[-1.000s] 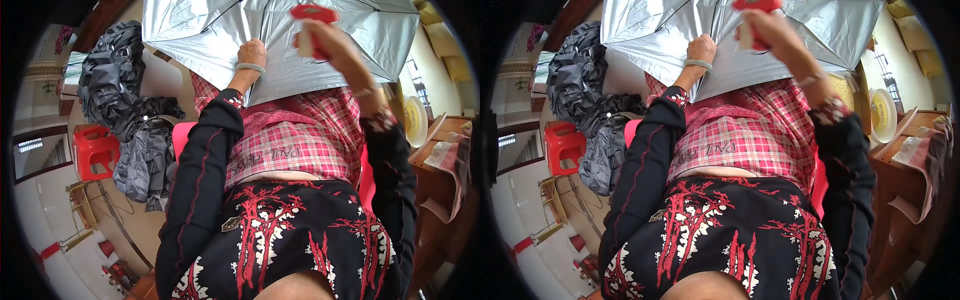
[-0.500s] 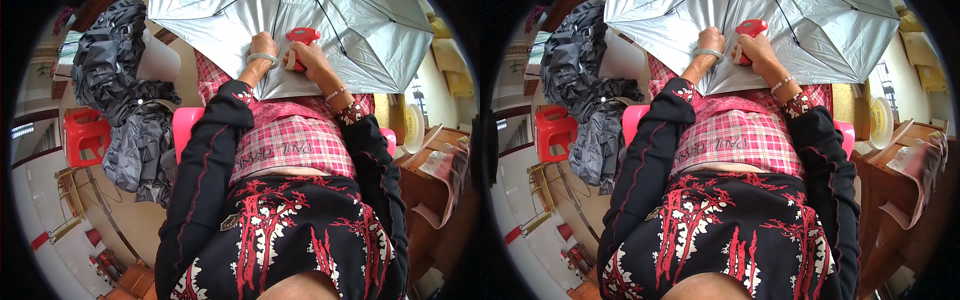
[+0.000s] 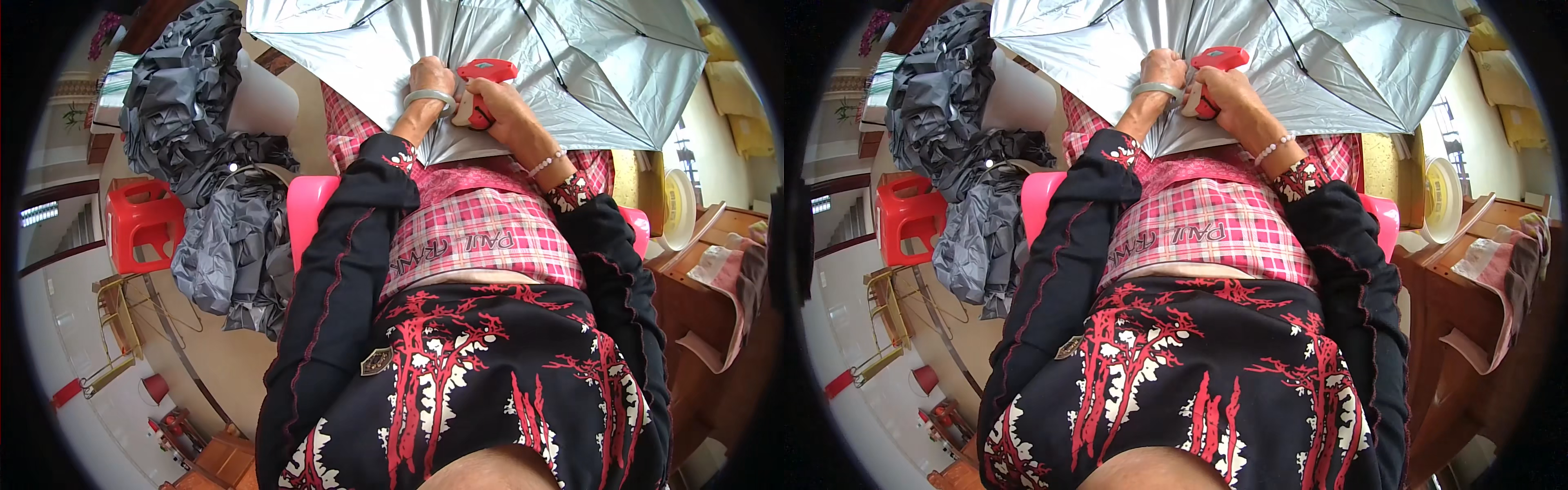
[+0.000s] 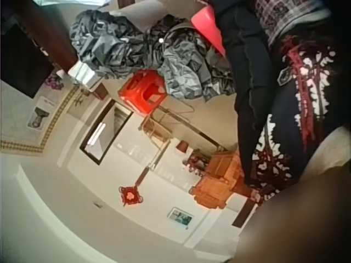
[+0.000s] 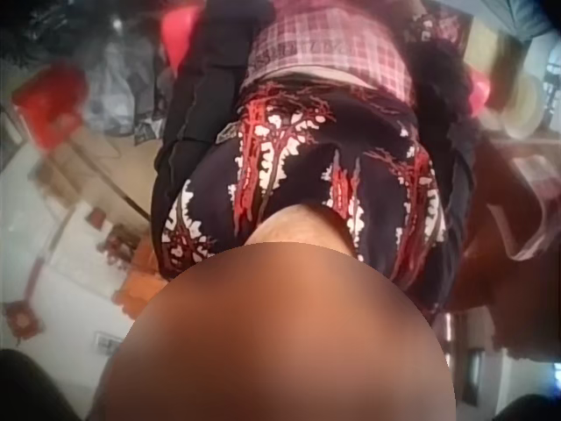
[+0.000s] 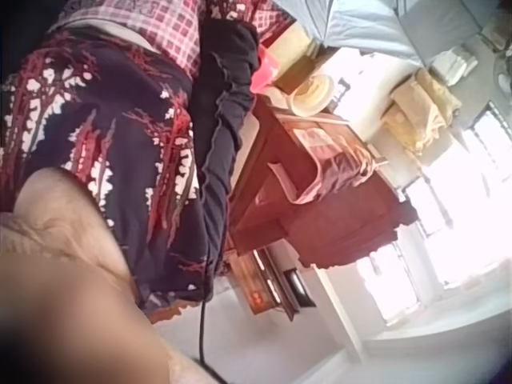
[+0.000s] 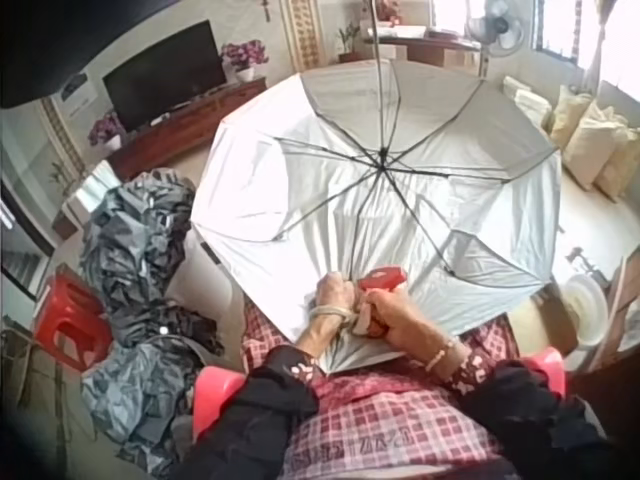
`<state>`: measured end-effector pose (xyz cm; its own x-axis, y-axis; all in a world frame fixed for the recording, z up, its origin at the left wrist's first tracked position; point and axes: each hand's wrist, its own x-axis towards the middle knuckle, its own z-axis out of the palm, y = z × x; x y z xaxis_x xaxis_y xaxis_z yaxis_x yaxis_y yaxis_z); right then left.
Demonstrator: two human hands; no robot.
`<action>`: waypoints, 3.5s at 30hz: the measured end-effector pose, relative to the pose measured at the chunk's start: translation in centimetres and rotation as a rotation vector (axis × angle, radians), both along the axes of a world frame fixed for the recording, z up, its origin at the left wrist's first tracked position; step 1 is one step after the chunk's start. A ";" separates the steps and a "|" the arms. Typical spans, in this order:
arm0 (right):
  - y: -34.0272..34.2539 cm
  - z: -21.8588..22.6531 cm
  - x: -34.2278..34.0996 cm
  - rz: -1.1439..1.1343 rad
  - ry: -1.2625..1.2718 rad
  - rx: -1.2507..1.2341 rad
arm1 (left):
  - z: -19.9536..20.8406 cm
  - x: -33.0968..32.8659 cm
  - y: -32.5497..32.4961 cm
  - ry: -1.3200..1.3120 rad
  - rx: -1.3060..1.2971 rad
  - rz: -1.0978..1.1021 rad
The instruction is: Assembling or repairing silver-lined umbrellas by attaching components using hand tools.
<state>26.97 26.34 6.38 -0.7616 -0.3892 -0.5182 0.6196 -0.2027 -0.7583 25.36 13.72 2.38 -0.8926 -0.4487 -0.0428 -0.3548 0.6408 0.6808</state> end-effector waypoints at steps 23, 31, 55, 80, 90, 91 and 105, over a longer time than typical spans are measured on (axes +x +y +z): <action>2.4 -1.7 -0.8 0.124 -0.173 -0.307 | 1.7 0.8 -1.6 -0.171 0.575 -0.085; 2.5 -1.7 -0.7 0.172 -0.154 -0.332 | 2.0 1.4 -1.7 -0.117 0.562 -0.139; 1.9 -2.9 -3.0 0.185 -0.105 -0.137 | 1.8 1.3 -1.2 -0.119 0.545 -0.205; 7.7 1.4 -4.1 -0.041 0.369 0.298 | 5.3 -1.6 -4.7 -0.217 -0.618 -0.306; 7.7 0.8 -3.8 0.040 0.317 0.095 | 0.8 -2.3 1.8 -0.034 -0.395 -0.114; 7.6 0.8 -3.7 0.053 0.347 0.113 | 0.8 -2.1 1.8 -0.043 -0.410 -0.117; 1.7 -0.6 -2.7 0.000 0.243 0.179 | 0.1 -2.1 1.0 -0.001 -0.320 -0.061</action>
<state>24.26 28.07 5.73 -0.8718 -0.3081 -0.3808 0.4152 -0.0525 -0.9082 23.22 14.76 2.50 -0.9183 -0.3853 0.0910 -0.3096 0.8421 0.4415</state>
